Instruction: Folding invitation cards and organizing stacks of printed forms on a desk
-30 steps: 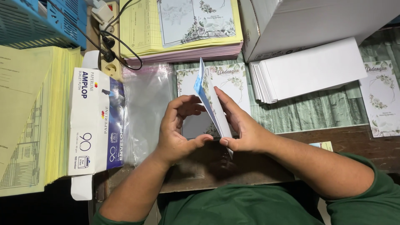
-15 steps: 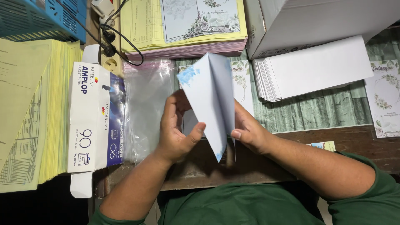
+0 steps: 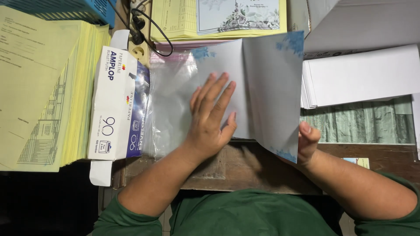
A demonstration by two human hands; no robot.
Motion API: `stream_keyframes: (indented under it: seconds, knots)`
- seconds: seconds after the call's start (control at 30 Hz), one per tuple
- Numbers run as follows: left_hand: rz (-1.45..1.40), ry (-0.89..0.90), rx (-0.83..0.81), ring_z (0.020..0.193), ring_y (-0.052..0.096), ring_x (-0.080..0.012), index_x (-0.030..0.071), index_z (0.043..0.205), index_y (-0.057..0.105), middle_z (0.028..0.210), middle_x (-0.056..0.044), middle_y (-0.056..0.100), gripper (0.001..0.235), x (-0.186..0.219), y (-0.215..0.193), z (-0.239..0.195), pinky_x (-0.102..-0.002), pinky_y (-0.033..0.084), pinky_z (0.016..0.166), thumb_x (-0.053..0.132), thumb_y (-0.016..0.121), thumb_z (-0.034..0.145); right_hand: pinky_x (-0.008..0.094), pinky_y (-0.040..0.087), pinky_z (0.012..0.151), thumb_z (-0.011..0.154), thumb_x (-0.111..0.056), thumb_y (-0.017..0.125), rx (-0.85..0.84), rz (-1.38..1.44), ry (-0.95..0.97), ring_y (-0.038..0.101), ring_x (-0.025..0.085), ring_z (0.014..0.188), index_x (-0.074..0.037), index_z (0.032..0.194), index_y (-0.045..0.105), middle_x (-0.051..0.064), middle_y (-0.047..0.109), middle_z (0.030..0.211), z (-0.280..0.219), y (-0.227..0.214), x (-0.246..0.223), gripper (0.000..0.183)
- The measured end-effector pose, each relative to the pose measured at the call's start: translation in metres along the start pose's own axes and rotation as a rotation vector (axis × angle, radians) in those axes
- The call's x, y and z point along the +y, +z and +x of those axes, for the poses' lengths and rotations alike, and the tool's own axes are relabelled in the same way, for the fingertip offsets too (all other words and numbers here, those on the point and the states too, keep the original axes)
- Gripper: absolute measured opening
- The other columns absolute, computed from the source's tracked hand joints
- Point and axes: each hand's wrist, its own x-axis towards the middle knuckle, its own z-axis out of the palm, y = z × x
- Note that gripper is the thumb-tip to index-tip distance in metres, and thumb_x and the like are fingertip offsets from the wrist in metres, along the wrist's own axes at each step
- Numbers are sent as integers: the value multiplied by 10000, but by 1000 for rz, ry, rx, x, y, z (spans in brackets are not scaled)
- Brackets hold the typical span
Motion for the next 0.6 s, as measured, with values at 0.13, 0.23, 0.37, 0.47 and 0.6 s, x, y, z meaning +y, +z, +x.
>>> stream_keyframes:
  seconds: [0.13, 0.23, 0.37, 0.47, 0.6]
  knots:
    - [-172, -44, -8, 1525, 368, -381, 103, 1604, 386, 1631, -156, 391, 718, 1, -1, -4, -521, 277, 1238, 32, 669, 948, 596, 94, 1261, 856, -930, 329, -516, -961, -306, 55, 418, 1584, 8, 1622, 186, 250, 77, 1719, 10, 53, -11, 1219]
    - [-309, -123, 3, 1500, 387, -365, 105, 1606, 375, 1630, -160, 392, 719, 1, -3, -4, -498, 314, 1202, 17, 639, 943, 583, 174, 1256, 839, -793, 572, -526, -1594, -601, 171, 431, 1571, 31, 1593, 299, 248, 163, 1709, 0, 57, -1, 1150]
    - [-499, -227, 18, 1467, 413, -344, 106, 1608, 359, 1628, -164, 393, 722, -2, -5, -4, -468, 364, 1153, -4, 598, 936, 710, 391, 1107, 936, -173, 694, -387, -2017, -1069, 442, 479, 1434, -82, 1469, 562, 166, 503, 1568, 2, 39, 20, 557]
    - [-644, -300, 30, 1442, 432, -327, 107, 1610, 348, 1627, -167, 394, 725, -5, -6, 0, -445, 401, 1116, -19, 568, 931, 769, 322, 1116, 988, -173, 625, -350, -2077, -1094, 382, 468, 1470, -141, 1450, 609, 119, 538, 1550, 1, 45, 10, 464]
    - [-833, -405, 49, 1408, 457, -306, 109, 1612, 333, 1625, -172, 395, 730, -7, -12, 2, -414, 450, 1067, -39, 527, 924, 829, 167, 1123, 1085, -146, 518, -372, -2154, -950, 226, 518, 1486, -140, 1478, 608, 158, 471, 1576, -4, 48, -6, 404]
